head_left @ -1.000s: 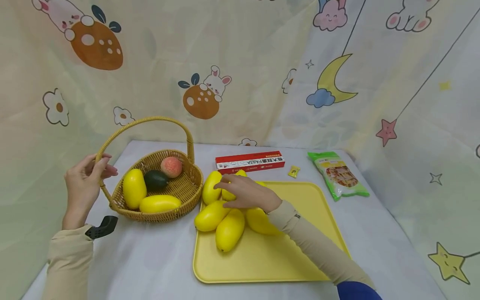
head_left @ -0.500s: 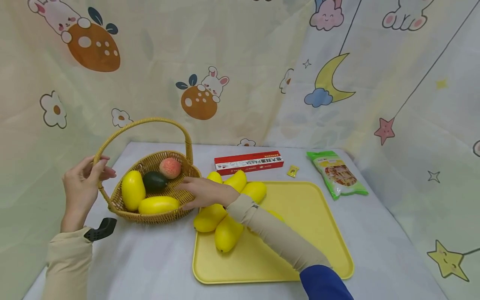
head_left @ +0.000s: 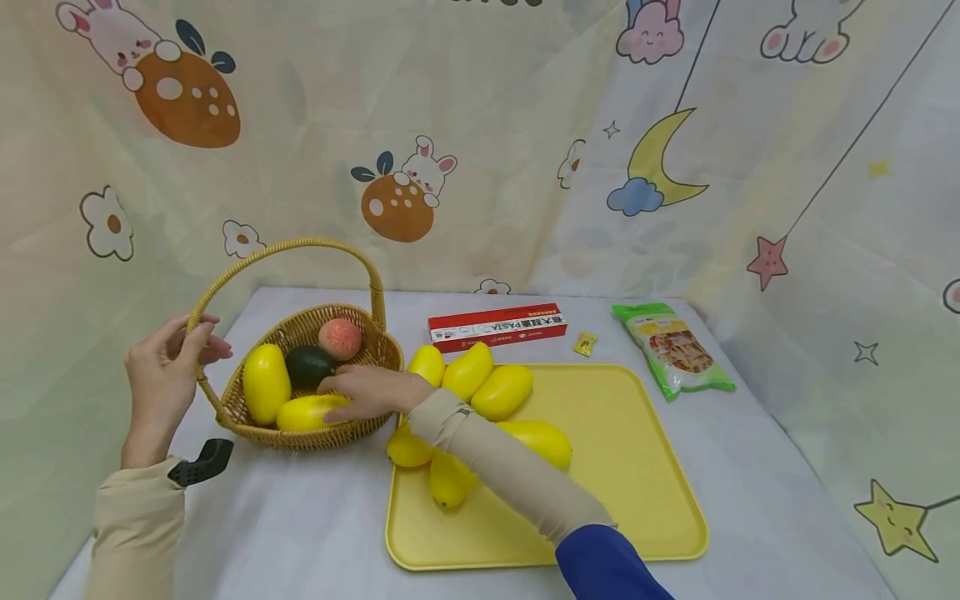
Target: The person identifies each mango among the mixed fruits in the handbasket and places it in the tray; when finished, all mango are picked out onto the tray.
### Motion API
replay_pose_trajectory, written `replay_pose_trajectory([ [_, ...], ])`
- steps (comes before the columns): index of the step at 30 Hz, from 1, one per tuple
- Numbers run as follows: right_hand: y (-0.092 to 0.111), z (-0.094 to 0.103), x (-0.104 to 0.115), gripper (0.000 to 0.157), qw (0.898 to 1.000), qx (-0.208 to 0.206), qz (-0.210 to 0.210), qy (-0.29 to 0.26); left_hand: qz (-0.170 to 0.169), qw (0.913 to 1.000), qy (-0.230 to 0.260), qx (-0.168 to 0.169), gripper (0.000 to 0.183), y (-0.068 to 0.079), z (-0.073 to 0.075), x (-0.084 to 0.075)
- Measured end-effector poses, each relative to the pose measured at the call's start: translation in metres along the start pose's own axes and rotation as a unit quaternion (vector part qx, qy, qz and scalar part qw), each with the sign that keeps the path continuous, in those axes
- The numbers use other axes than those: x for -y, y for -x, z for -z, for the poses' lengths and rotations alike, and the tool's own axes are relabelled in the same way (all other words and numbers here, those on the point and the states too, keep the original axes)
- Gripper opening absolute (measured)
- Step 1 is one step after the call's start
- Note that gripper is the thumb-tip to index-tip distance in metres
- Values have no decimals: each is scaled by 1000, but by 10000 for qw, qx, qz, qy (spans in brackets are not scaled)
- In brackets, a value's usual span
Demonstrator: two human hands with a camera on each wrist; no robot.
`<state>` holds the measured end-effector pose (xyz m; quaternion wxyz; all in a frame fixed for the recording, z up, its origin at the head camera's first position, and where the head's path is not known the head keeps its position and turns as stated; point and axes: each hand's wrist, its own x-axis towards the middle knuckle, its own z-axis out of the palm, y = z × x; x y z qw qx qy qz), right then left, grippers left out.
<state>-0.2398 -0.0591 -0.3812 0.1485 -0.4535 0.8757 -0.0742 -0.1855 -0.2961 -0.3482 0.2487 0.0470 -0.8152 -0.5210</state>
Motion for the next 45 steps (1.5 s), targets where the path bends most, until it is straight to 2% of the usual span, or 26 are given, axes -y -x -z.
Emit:
replay_pose_trajectory([
  [7,-10,-3,4,44,9996,166,-172,158,2,10000,25,-17,26,0,0,1],
  [12,-15,-5,6,45,9989,48,-205,427,12,10000,53,22,26,0,1,0],
  [18,-24,-12,9,32,9947,-33,-304,985,40,10000,32,11,25,1,-1,0],
  [22,-30,-17,10,27,9934,53,-451,1057,71,10000,33,16,24,1,-1,0],
  [29,-36,-20,9,39,9974,109,-313,639,105,9999,6,-32,27,0,0,2],
  [34,-35,-20,5,41,9987,30,-193,467,66,10000,-1,-13,26,0,0,1],
  [40,-27,-13,4,40,9977,-178,47,653,73,10000,59,25,21,0,0,1],
  [45,-11,1,3,52,9956,-325,49,881,71,10000,52,23,25,0,0,0],
])
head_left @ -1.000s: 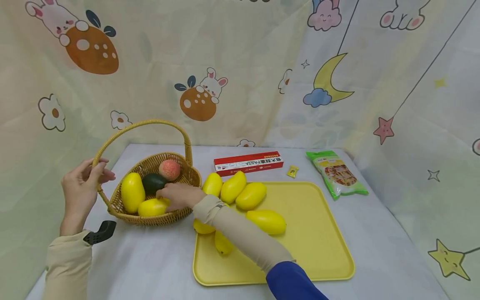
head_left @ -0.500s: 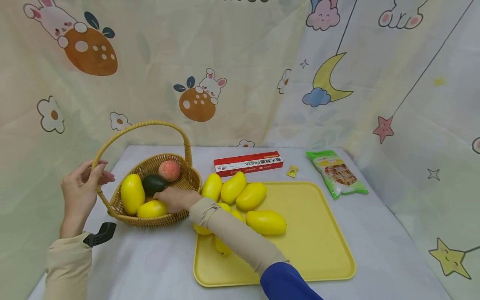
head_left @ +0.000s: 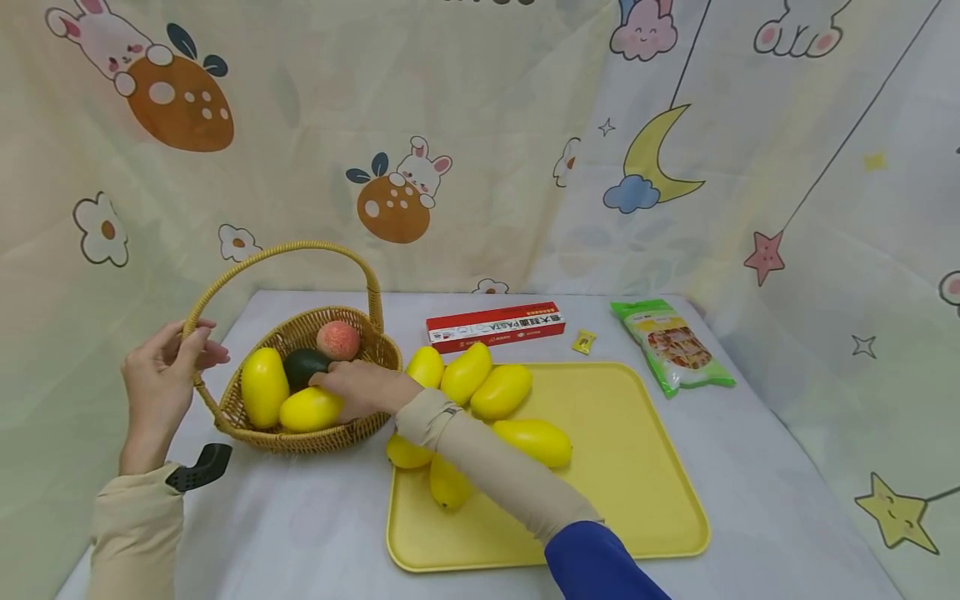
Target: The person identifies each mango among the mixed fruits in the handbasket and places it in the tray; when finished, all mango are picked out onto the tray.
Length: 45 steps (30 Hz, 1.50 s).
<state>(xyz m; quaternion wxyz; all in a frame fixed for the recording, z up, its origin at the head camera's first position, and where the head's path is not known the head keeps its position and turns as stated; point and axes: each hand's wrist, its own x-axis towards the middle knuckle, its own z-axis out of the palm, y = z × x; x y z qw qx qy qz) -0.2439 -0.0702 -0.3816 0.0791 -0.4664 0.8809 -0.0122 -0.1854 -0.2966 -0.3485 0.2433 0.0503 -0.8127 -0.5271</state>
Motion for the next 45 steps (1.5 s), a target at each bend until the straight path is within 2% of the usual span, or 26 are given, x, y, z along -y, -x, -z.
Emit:
replay_pose_trajectory([
  [4,15,11,-8,62,9998,-34,-165,-50,10,10000,-7,-9,27,0,0,0],
  [12,44,30,-24,71,9988,-192,-356,-262,-14,10000,-36,-3,26,-1,4,1],
  [24,101,47,-49,64,9949,-643,-496,-591,-51,10000,-7,43,22,-2,3,0],
  [29,128,44,-65,64,9922,-745,-680,-727,-78,9999,-10,63,24,-3,2,0],
  [36,167,35,-85,67,9867,-723,-1168,-867,-91,9999,-92,57,26,-3,2,0],
  [45,204,24,-117,67,9784,-782,-1658,-953,-100,9999,-19,53,22,-2,1,2],
])
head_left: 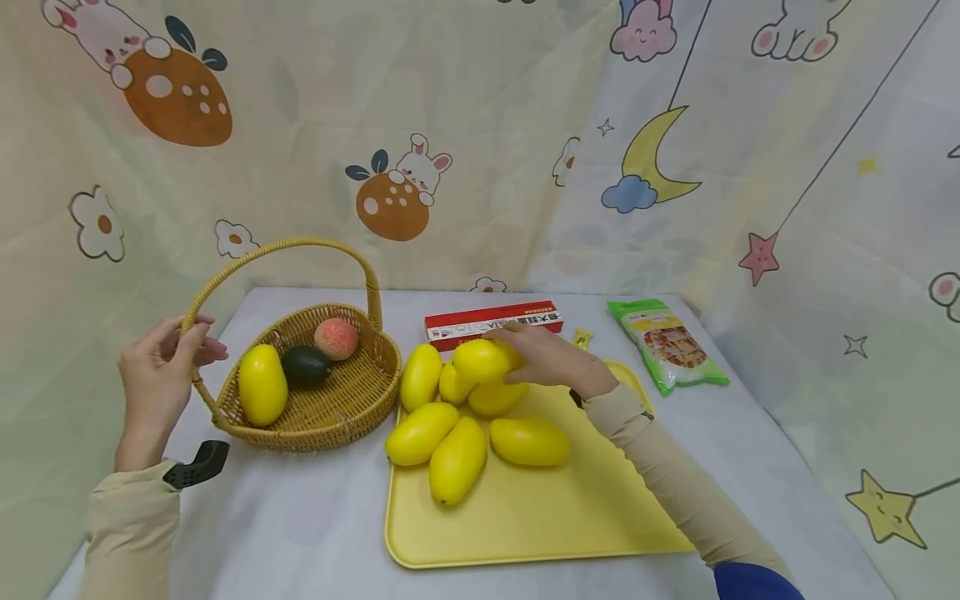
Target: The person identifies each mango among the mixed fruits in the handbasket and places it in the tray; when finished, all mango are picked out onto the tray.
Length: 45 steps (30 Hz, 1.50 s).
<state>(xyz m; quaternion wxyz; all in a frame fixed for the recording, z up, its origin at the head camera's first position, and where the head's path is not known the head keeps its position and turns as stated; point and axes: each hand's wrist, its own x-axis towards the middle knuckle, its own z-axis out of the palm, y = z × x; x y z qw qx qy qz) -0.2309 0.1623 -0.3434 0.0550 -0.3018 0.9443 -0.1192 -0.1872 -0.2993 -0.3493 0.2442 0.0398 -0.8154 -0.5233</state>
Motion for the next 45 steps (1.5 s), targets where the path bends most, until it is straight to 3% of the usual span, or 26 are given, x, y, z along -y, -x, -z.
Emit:
replay_pose_trajectory([
  [10,29,3,-44,66,9996,-207,-181,67,-77,10000,-25,25,24,2,0,0],
  [19,53,-8,-76,61,9990,-265,-345,-50,-84,10000,-46,-3,28,1,1,0],
  [34,56,-34,-109,60,9977,-163,-639,-152,-45,9999,-109,0,20,2,0,0],
  [45,51,-41,-112,60,9972,-142,-713,-157,-62,9999,-94,0,22,2,0,1],
])
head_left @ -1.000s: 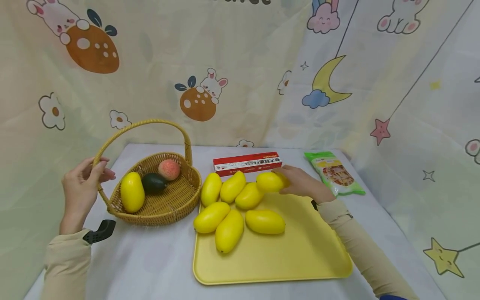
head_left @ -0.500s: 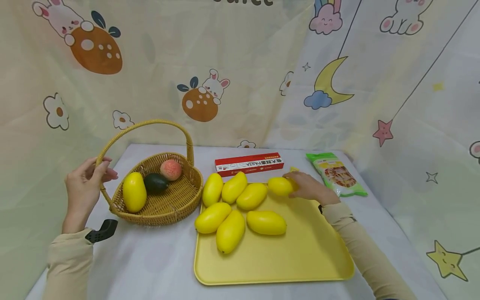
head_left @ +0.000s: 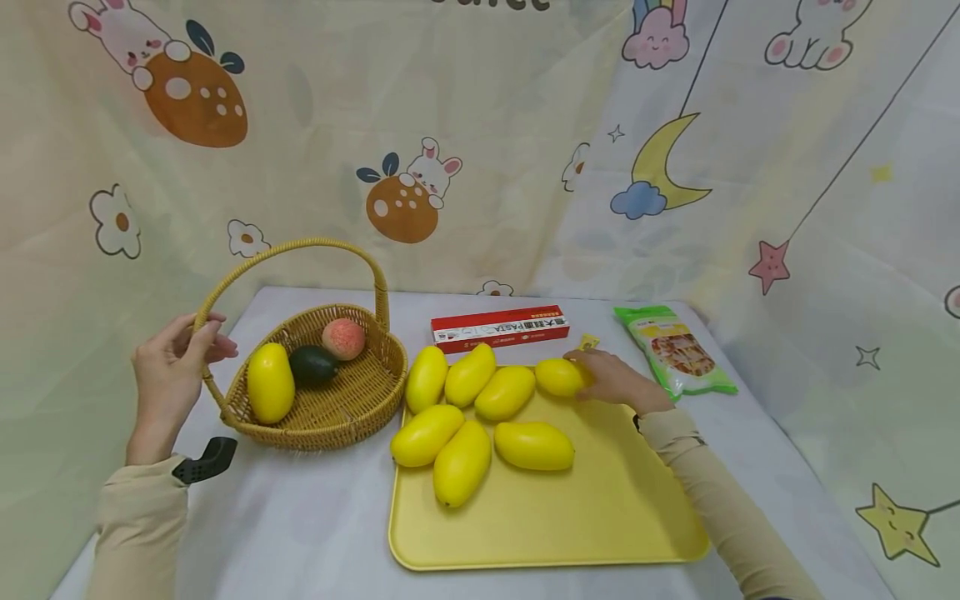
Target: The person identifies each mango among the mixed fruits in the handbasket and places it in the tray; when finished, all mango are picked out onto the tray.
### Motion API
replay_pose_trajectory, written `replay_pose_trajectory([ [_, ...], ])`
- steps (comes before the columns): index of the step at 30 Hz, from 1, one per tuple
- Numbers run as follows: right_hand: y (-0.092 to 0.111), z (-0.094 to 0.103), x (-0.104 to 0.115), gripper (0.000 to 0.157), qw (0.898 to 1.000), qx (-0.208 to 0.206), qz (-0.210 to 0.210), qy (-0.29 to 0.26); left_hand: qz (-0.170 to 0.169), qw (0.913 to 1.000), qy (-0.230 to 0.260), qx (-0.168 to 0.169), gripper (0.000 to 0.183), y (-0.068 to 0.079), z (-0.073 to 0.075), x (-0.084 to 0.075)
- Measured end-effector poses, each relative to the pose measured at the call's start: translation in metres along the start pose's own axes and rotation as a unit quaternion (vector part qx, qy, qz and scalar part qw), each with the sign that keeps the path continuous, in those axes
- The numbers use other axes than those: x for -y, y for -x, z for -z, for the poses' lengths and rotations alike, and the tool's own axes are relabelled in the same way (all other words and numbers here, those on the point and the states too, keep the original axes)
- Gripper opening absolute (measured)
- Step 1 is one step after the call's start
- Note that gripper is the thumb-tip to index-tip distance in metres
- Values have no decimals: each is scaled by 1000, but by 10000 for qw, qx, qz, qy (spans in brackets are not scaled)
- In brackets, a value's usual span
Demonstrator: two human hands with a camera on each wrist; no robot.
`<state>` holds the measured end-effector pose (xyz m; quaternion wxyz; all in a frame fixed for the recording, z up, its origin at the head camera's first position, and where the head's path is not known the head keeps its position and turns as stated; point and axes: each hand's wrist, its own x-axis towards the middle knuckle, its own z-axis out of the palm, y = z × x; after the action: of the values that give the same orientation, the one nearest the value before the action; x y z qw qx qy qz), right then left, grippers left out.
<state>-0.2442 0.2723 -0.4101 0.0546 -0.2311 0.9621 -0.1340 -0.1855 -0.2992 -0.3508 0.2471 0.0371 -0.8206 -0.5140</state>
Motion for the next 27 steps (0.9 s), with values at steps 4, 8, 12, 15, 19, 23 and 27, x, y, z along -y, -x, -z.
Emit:
replay_pose_trajectory([
  [4,0,-3,1,62,9997,185,-143,7,-36,10000,-7,6,27,0,0,0],
  [8,0,-5,1,65,9998,173,-96,73,-99,9999,-68,-11,25,0,-1,0],
  [12,-1,-3,2,66,9998,117,26,130,-169,9998,-111,-60,20,-1,0,1],
  [15,-3,-1,3,66,9997,124,63,175,-194,9997,-111,-54,22,-1,0,1],
  [19,-6,3,6,63,9995,103,169,254,-199,9997,-113,-20,22,0,0,1],
  [23,-11,9,16,58,9991,111,284,282,-207,9998,-78,0,20,0,0,1],
  [27,-17,15,33,55,9991,181,261,285,-201,9998,-60,-6,20,0,0,1],
])
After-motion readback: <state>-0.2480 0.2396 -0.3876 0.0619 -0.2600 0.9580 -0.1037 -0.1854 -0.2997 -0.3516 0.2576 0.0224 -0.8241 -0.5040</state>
